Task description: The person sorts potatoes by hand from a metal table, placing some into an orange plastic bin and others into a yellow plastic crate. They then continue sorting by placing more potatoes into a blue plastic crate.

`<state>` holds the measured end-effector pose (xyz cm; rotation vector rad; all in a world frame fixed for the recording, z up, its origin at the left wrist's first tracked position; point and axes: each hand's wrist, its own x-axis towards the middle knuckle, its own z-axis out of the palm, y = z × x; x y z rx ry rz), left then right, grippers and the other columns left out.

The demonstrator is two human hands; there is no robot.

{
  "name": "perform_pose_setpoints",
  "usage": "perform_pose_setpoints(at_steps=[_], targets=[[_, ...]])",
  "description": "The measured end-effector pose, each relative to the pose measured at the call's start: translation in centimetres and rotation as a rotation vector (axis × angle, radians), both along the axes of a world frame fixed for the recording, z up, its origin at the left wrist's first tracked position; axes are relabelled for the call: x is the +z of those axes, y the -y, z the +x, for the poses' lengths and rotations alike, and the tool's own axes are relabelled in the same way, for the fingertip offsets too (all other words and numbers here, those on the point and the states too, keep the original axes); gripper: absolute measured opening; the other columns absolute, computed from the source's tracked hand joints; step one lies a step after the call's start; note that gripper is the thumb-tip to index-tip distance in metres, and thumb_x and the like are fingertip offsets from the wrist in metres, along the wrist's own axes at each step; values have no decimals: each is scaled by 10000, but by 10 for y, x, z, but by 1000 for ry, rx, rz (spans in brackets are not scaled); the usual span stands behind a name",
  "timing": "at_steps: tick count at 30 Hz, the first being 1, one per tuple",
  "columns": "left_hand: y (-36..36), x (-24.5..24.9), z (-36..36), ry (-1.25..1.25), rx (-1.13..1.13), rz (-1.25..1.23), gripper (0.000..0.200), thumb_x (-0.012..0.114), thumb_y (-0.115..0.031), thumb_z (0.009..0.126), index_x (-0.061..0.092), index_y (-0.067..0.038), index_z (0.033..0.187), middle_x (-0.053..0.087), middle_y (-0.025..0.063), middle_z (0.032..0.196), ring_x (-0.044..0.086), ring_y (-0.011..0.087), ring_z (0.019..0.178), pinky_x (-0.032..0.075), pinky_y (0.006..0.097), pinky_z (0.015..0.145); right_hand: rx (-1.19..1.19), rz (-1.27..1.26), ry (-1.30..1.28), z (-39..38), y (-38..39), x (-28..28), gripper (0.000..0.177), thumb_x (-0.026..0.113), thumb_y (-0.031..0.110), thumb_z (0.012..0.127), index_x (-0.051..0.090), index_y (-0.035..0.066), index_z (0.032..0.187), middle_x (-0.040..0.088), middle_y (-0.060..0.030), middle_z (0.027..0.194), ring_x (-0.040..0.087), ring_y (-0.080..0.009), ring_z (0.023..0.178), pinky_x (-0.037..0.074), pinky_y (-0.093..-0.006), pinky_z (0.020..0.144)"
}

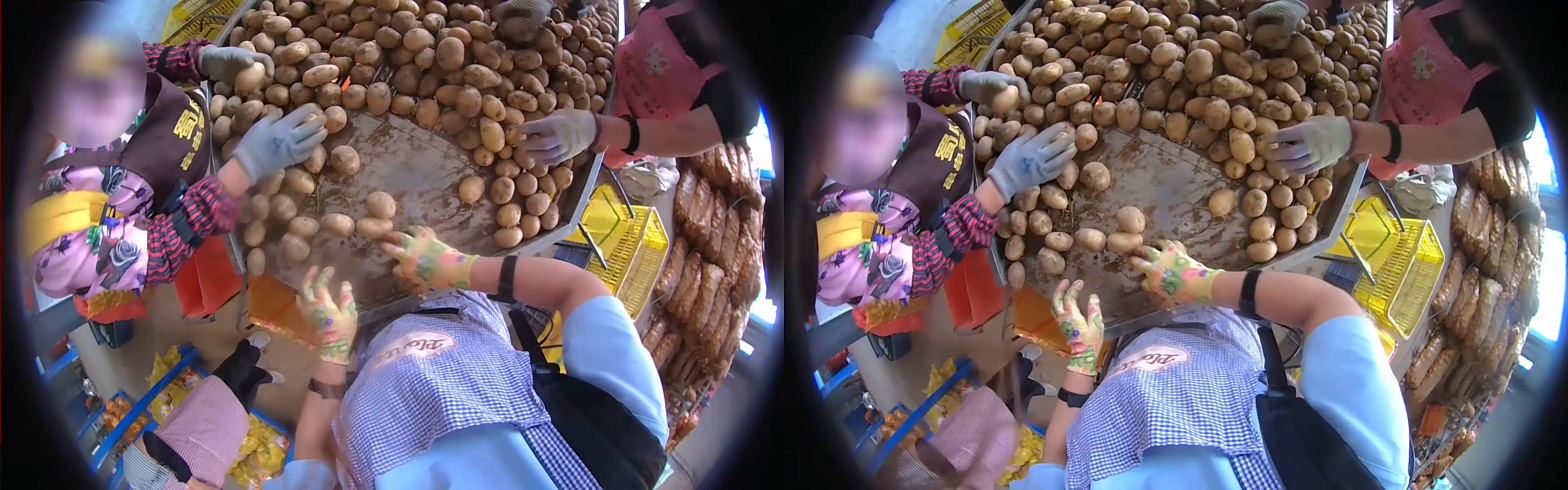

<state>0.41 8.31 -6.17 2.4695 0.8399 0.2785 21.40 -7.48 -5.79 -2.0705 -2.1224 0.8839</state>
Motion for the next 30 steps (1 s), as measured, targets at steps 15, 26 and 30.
perform_pose_setpoints(at_steps=[15,26,30], targets=[[19,24,52,368,548,-2408,591,579,-517,966,520,-94,1375,573,137,1301,545,320,1216,482,559,984,-639,383,-722,-17,17,38,572,779,243,754,618,21,1257,425,-235,1483,444,-368,1373,406,-463,1113],[14,4,24,243,399,-2375,484,657,-355,951,501,-103,1334,583,191,1285,639,344,1042,571,454,810,-1226,16,441,115,29,-4,655,757,247,809,487,105,1389,539,-182,1235,561,-385,1148,491,-493,921],[12,0,23,263,291,-2494,476,668,-327,948,525,-110,1347,577,211,1312,638,379,1067,580,477,825,-1103,179,365,119,31,-13,608,720,187,837,463,147,1386,520,-179,1248,598,-377,1098,559,-453,825]])
